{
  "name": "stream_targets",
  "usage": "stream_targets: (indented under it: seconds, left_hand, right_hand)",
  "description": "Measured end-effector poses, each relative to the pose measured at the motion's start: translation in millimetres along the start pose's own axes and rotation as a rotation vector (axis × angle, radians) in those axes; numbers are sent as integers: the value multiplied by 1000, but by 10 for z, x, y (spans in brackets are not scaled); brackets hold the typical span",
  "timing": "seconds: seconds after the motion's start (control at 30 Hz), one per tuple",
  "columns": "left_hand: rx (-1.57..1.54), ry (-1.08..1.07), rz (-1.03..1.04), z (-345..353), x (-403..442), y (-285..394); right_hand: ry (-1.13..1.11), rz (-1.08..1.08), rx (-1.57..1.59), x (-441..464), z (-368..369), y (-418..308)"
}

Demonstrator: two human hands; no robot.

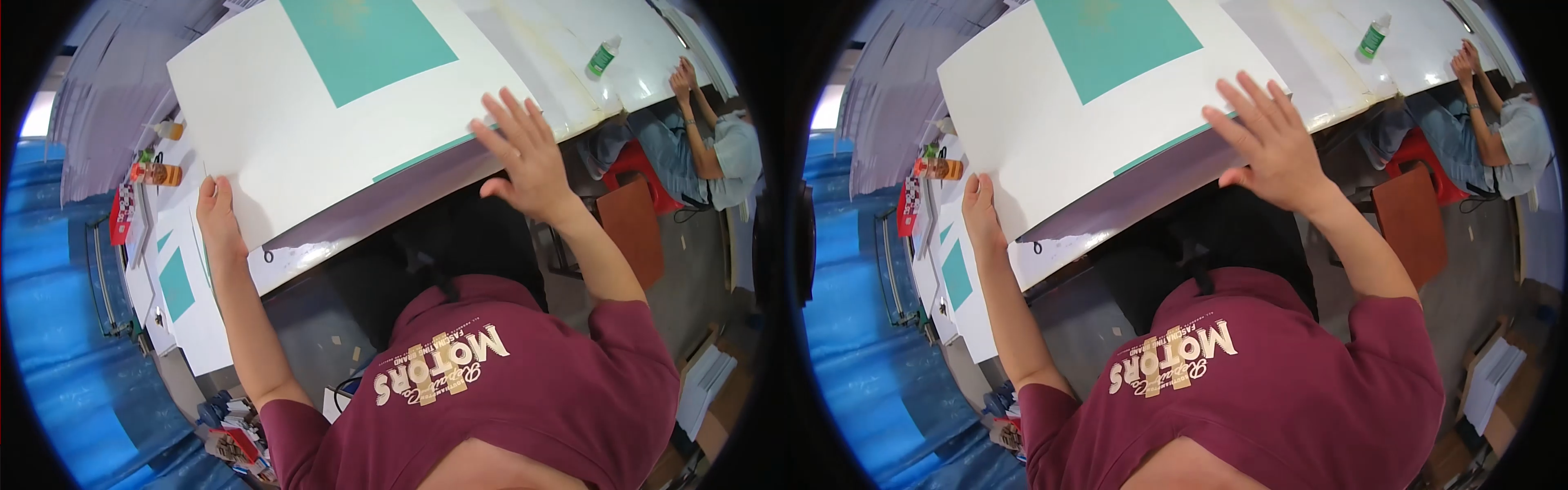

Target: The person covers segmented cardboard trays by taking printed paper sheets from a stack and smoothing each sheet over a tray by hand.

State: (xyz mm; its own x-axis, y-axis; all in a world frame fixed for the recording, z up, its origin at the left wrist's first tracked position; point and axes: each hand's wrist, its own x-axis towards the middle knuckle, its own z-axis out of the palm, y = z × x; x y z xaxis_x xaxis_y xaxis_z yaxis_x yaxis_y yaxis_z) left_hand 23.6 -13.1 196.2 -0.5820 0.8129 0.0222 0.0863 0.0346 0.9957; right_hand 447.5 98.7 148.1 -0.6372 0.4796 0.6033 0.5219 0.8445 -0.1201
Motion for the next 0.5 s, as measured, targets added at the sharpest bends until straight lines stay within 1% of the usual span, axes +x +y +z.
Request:
stream_targets:
  seconds: [0.1, 0.27, 0.5]
  left_hand:
    - [15, 0, 7, -11, -21, -12]
    - [78, 27, -3, 0, -29, -25]
    - [81, 27, -3, 44, -26, -8]
  right_hand:
    - [-93, -35, -39, 40, 75, -131]
    - [-146, -36, -85, 72, 140, -171]
    - [-173, -29, -92, 113, 124, -215]
